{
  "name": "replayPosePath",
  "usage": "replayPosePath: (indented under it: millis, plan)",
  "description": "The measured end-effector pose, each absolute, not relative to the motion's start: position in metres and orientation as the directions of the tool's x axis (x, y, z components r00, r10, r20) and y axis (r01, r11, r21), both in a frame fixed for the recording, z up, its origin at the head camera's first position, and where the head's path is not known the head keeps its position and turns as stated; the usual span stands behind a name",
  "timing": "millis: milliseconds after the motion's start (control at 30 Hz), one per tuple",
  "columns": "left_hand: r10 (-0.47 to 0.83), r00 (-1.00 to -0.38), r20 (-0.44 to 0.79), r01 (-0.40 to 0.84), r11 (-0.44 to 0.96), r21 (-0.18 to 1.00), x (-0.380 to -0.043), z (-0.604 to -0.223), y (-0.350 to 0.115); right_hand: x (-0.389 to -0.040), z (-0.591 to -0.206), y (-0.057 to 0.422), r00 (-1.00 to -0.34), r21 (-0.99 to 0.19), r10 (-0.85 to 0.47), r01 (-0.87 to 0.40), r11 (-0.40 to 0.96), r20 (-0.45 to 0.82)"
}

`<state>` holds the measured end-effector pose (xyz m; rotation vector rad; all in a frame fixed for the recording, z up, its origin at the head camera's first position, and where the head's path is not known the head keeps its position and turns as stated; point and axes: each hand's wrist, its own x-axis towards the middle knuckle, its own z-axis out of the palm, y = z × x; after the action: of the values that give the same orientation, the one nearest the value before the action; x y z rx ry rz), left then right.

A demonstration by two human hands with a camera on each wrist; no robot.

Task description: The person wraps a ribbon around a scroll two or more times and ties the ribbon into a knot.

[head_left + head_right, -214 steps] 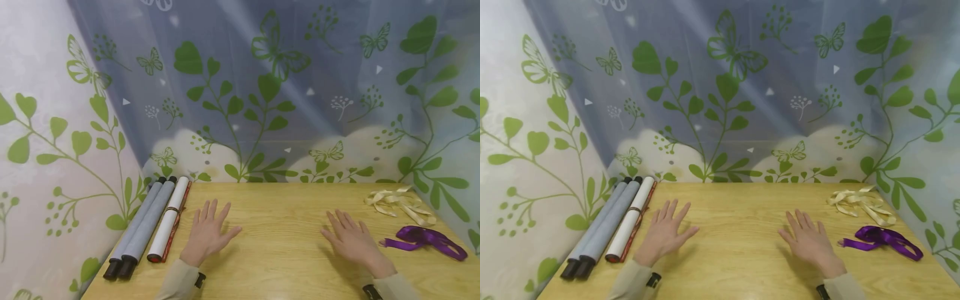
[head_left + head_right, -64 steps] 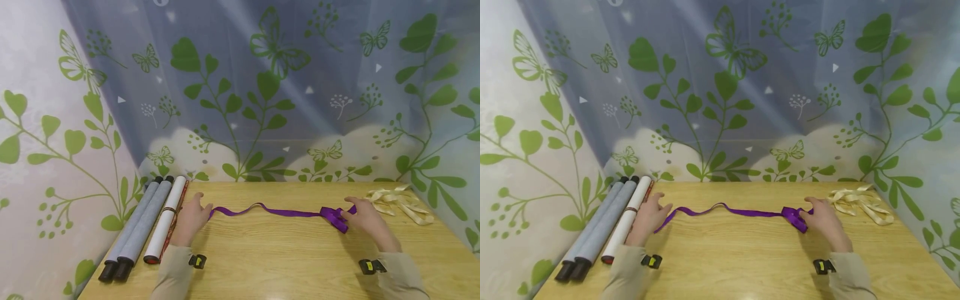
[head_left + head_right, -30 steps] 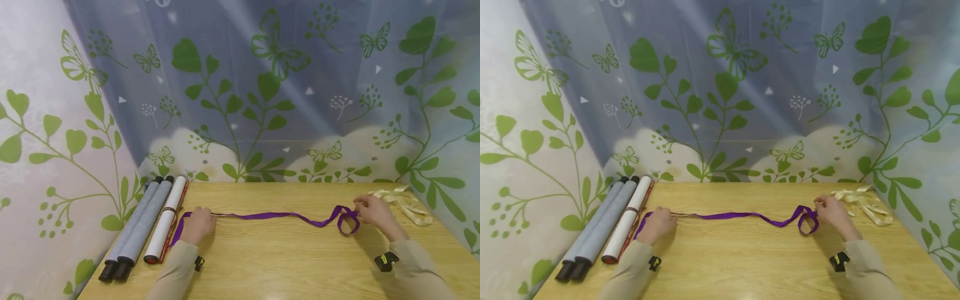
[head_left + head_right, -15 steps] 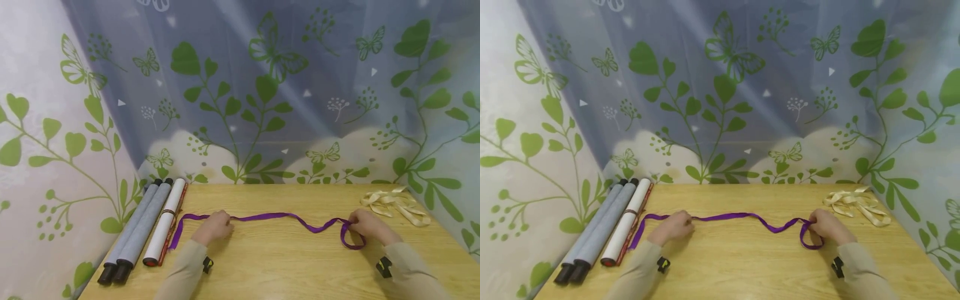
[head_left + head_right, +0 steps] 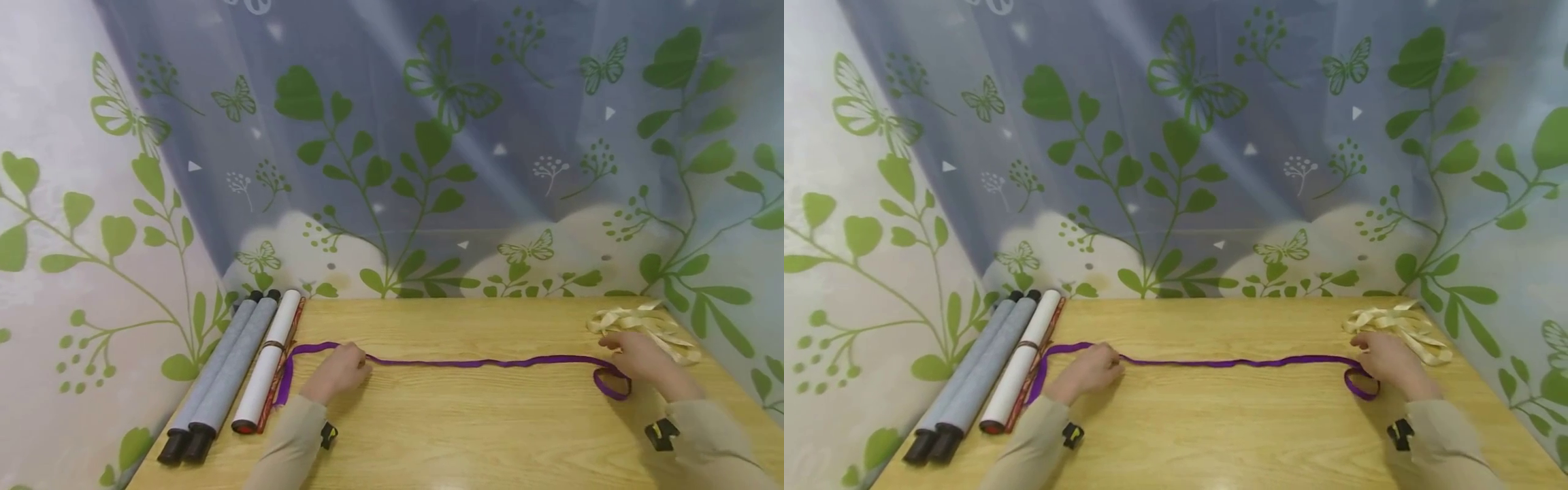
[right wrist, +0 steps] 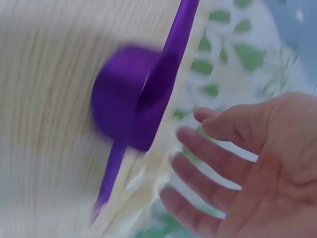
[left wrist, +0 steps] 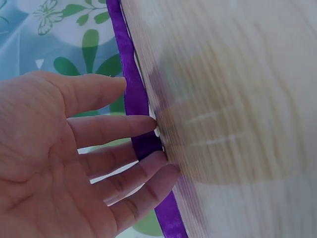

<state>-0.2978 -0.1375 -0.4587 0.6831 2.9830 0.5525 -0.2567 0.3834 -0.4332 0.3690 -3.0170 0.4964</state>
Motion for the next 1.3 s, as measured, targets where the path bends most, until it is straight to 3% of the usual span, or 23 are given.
replayPosePath:
  millis: [167,367,667,1300]
  plan:
    - [0.409,-0.912,0.025,0.398,0.870,0.292,-0.296,-0.457,-0.133,-0.253,-0.445,0.319,-0.926,-0.201,-0.339,-0.369,0.908,0.165]
    - [0.384,-0.923,-0.024,0.361,0.887,0.287,-0.293,-0.453,-0.128,-0.261,-0.451,0.277,-0.924,-0.288,-0.377,-0.378,0.880,0.064]
    - [0.380,-0.924,-0.036,0.354,0.889,0.292,-0.290,-0.451,-0.129,-0.276,-0.458,0.292,-0.947,-0.337,-0.306,-0.319,0.886,0.094]
    - [0.340,-0.940,0.024,0.331,0.896,0.295,-0.282,-0.456,-0.143,-0.273,-0.455,0.301,-0.911,-0.313,-0.389,-0.412,0.856,0.135]
